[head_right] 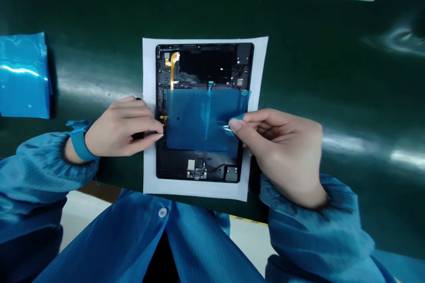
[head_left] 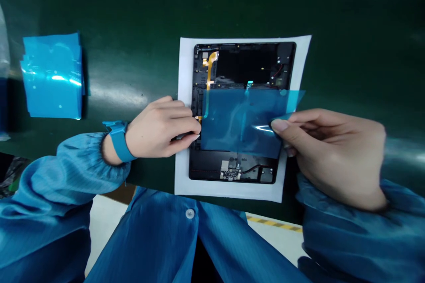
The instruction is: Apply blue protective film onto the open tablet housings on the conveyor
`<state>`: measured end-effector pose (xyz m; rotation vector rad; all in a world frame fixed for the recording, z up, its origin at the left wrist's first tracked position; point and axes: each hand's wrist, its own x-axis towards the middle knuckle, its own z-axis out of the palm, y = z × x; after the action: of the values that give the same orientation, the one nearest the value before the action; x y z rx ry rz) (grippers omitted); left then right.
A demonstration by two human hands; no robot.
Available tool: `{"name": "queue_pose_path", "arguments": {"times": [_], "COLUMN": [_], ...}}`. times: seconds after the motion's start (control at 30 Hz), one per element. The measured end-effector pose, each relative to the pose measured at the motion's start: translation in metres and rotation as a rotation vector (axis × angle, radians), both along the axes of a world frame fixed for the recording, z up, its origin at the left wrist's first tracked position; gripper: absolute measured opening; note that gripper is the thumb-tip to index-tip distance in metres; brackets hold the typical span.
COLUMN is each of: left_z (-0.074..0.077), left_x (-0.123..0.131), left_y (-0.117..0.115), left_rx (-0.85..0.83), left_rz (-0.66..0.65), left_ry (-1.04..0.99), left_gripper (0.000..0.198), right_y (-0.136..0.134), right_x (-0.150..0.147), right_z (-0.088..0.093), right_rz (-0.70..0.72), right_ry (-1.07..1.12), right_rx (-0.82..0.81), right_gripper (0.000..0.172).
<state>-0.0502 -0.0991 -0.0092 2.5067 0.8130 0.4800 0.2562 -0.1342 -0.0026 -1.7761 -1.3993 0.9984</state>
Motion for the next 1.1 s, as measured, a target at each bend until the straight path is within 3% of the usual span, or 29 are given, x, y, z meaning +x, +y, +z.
{"name": "queue_pose_path", "arguments": {"times": [0.83, 0.93, 1.03, 1.1], "left_z": [0.0017, 0.0014, 0.0019, 0.0041], "left_x": [-0.0005, -0.0007, -0.0020, -0.0025], "left_y": [-0.0003, -0.0005, -0.0015, -0.0017], "left_rx": [0.027, 0.023, 0.009, 0.041], "left_rz": [0.006, 0.000, 0.013, 0.026], "left_ry": [-0.022, -0.033, -0.053, -0.048], "left_gripper": [0.017, 0.016, 0.017, 0.018], "right_y": [0.0033, 0.0039, 0.0046, 0.0047], "right_x": [-0.0031, -0.0043, -0.0060, -0.0067], "right_z": [0.0038, 0.0039, 0.0026, -0.0008], "right_rz": [0.075, 0.073, 0.034, -0.020], "right_ry": [-0.004, -0.002, 0.065, 0.175], "right_rx": [-0.016, -0.010, -0.025, -0.022], "right_gripper": [0.016, 0.022, 0.032, 0.029]}}
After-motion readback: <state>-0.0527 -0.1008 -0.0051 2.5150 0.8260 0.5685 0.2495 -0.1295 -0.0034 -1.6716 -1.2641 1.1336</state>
